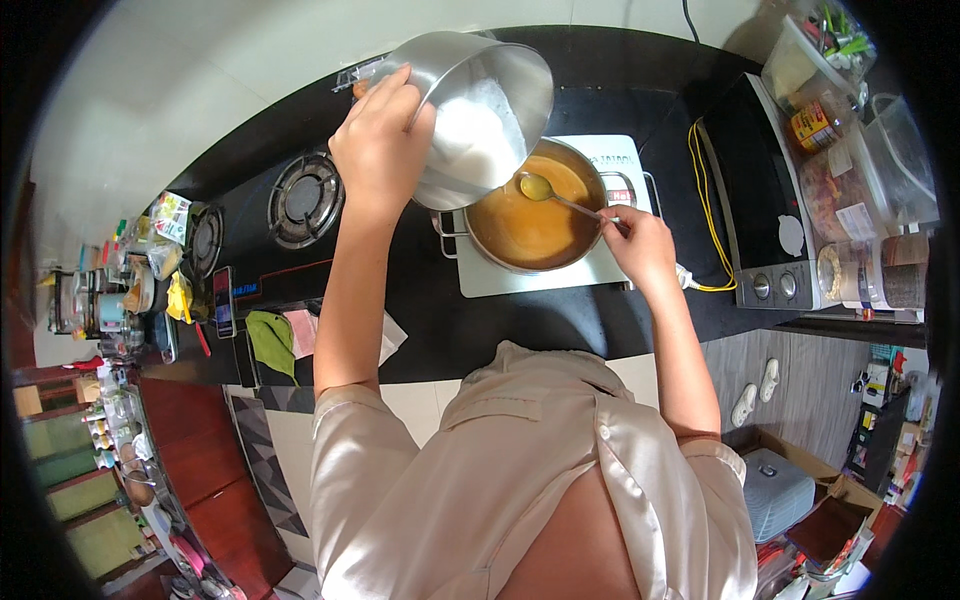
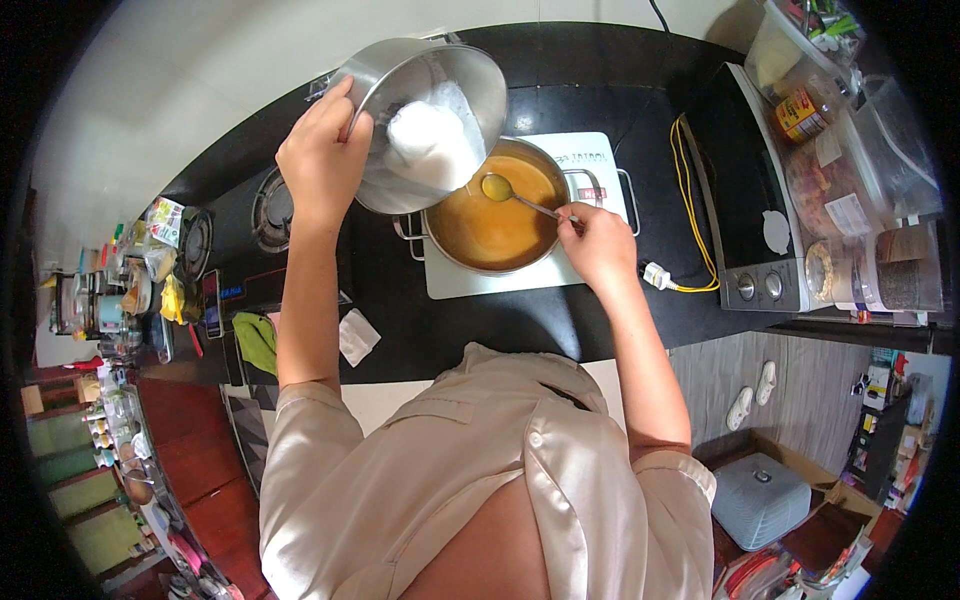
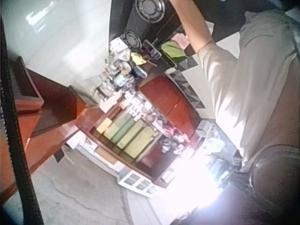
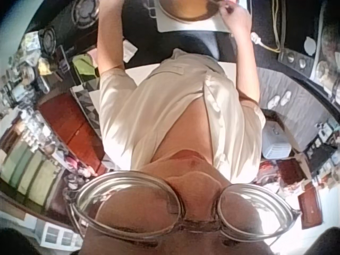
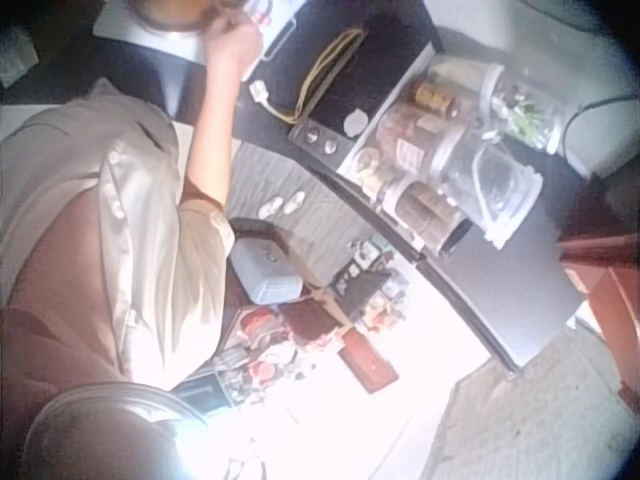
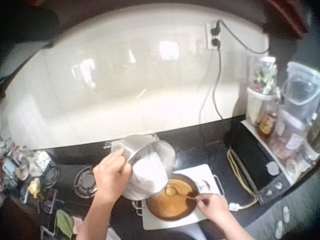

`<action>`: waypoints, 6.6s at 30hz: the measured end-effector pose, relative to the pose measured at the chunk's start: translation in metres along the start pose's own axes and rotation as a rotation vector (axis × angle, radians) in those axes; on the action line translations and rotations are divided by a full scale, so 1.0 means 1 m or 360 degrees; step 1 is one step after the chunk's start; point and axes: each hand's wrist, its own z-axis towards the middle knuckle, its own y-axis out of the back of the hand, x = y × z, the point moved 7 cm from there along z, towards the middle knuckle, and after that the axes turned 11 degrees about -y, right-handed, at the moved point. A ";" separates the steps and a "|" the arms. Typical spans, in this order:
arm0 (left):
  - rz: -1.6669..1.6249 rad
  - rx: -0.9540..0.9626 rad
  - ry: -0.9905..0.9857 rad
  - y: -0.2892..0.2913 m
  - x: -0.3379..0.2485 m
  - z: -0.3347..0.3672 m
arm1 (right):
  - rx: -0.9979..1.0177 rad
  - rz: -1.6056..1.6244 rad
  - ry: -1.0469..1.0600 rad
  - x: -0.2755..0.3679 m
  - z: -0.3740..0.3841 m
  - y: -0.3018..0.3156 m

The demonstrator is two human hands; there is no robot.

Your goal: The person stirs a dark sauce in a pot on a portable induction burner with a spoon, then pours a white liquid from a metal pot into the sauce and continues to stir the mixture.

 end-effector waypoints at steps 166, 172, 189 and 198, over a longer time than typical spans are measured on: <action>-0.0182 -0.0184 -0.0199 0.000 -0.025 -0.015 | -0.0407 -0.0275 0.0741 0.076 0.015 0.024; -0.0184 -0.0110 -0.0202 -0.002 -0.032 -0.009 | -0.0540 -0.0223 0.0906 0.108 0.059 -0.025; -0.0230 -0.0099 -0.0197 0.001 -0.036 -0.013 | -0.0106 -0.0506 0.0898 0.067 0.000 -0.002; -0.0306 -0.0102 -0.0235 -0.001 -0.044 -0.014 | -0.0367 -0.0322 0.0732 0.070 0.032 0.002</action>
